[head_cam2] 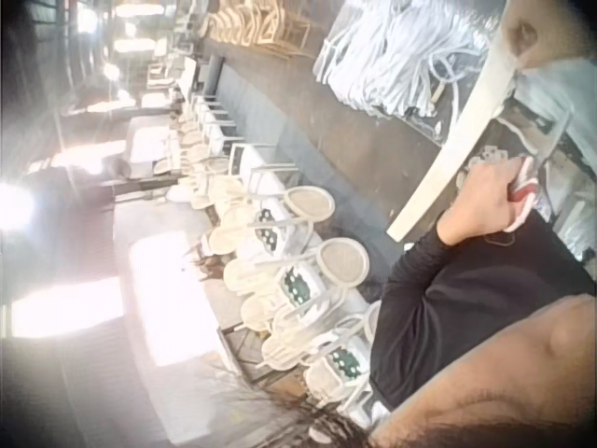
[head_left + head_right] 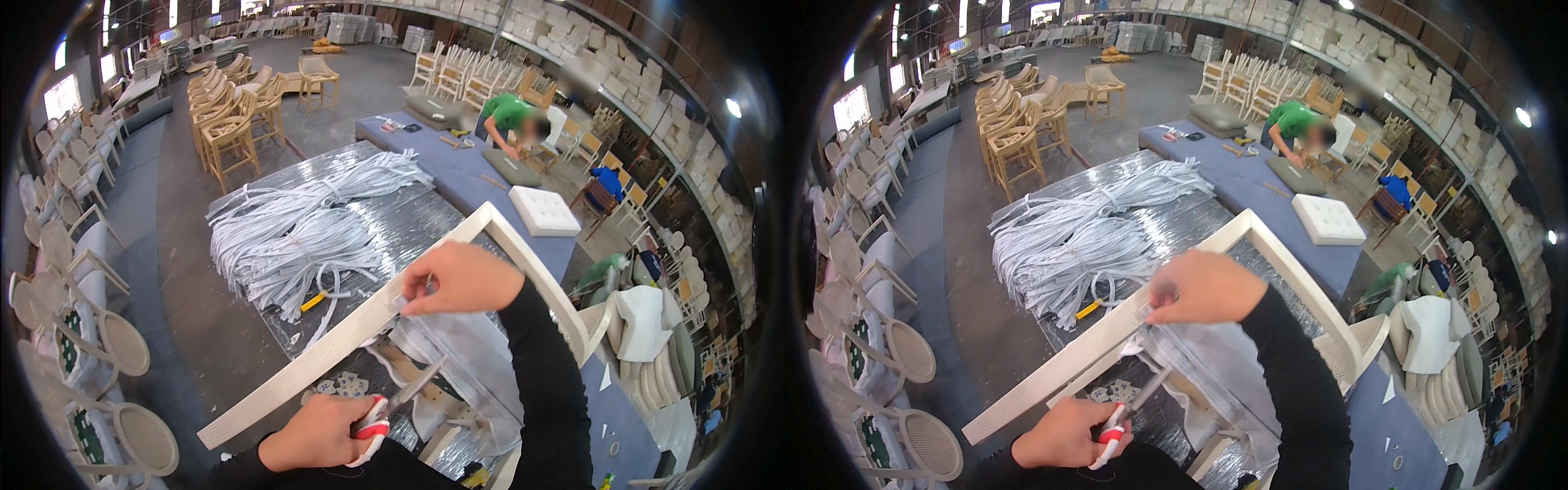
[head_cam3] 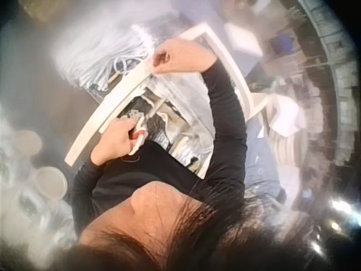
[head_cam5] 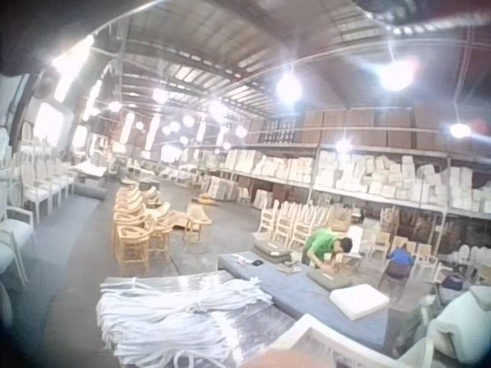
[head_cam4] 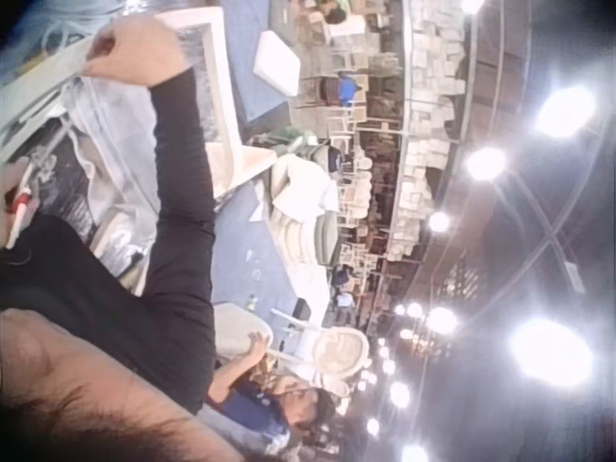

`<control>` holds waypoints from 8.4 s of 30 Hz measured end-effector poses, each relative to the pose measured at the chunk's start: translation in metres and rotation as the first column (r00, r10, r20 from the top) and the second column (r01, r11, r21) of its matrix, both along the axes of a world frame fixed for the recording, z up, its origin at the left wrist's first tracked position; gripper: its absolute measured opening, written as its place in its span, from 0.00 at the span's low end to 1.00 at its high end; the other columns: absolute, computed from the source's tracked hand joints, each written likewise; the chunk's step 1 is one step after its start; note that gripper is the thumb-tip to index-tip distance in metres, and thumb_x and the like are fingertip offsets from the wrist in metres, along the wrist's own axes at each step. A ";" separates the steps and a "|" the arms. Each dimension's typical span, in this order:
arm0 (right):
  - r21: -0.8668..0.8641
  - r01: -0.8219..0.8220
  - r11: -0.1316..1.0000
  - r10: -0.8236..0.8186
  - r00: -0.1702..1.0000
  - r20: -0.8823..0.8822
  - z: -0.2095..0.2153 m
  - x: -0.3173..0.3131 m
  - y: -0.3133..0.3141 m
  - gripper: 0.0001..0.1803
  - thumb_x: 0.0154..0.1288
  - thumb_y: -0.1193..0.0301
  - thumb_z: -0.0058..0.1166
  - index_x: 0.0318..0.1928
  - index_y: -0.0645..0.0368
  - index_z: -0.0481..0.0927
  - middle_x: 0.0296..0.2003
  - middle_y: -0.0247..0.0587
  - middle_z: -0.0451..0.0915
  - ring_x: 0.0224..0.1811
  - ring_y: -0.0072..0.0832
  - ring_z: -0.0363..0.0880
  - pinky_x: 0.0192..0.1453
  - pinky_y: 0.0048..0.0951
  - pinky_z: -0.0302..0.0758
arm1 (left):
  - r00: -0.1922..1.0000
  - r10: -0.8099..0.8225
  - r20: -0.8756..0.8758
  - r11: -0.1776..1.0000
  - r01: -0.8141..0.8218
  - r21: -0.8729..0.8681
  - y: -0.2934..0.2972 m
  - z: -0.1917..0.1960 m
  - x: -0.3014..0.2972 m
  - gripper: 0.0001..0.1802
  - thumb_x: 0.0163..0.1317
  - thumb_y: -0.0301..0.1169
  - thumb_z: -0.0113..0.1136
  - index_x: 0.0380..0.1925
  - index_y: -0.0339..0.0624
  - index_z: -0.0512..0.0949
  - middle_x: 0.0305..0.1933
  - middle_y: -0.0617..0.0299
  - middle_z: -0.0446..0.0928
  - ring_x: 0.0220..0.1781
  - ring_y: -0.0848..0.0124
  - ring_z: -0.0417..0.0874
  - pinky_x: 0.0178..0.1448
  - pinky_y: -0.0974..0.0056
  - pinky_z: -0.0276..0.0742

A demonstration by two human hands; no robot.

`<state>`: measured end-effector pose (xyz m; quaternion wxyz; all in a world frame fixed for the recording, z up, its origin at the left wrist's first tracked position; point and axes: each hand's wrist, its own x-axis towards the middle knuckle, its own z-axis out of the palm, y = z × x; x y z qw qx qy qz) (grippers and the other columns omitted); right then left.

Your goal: The person staples white fabric onto a chair frame using a pneumatic staple gun, trims excess material with scissors, and smooths the fabric. Other workers are visible in the background performing similar tasks.

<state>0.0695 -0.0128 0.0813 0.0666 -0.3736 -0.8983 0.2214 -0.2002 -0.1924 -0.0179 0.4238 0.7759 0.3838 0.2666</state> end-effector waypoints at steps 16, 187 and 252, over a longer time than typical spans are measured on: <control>-0.009 0.286 0.958 -0.236 0.771 -0.591 -0.060 0.001 -0.071 0.08 0.68 0.77 0.69 0.46 0.60 0.87 0.33 0.49 0.87 0.35 0.43 0.87 0.44 0.41 0.82 | 0.869 0.492 0.050 0.723 -0.440 0.533 0.075 0.027 0.066 0.18 0.59 0.26 0.77 0.46 0.36 0.80 0.33 0.45 0.81 0.36 0.42 0.84 0.41 0.45 0.77; -0.230 0.342 0.911 -0.404 0.633 -0.661 -0.070 0.020 -0.068 0.04 0.75 0.79 0.67 0.47 0.65 0.87 0.37 0.30 0.87 0.40 0.14 0.79 0.48 0.24 0.79 | 0.861 0.465 0.207 0.762 -0.509 0.401 0.106 0.010 0.086 0.12 0.65 0.21 0.73 0.43 0.37 0.78 0.36 0.59 0.88 0.31 0.74 0.84 0.38 0.66 0.80; 0.147 0.352 0.924 -0.263 0.867 -0.423 -0.057 0.010 -0.075 0.10 0.71 0.69 0.71 0.48 0.59 0.89 0.31 0.42 0.87 0.32 0.36 0.88 0.40 0.35 0.84 | 0.993 -0.064 0.101 0.998 0.064 0.003 0.055 -0.064 0.015 0.17 0.69 0.36 0.76 0.42 0.36 0.79 0.27 0.55 0.78 0.28 0.59 0.82 0.36 0.55 0.76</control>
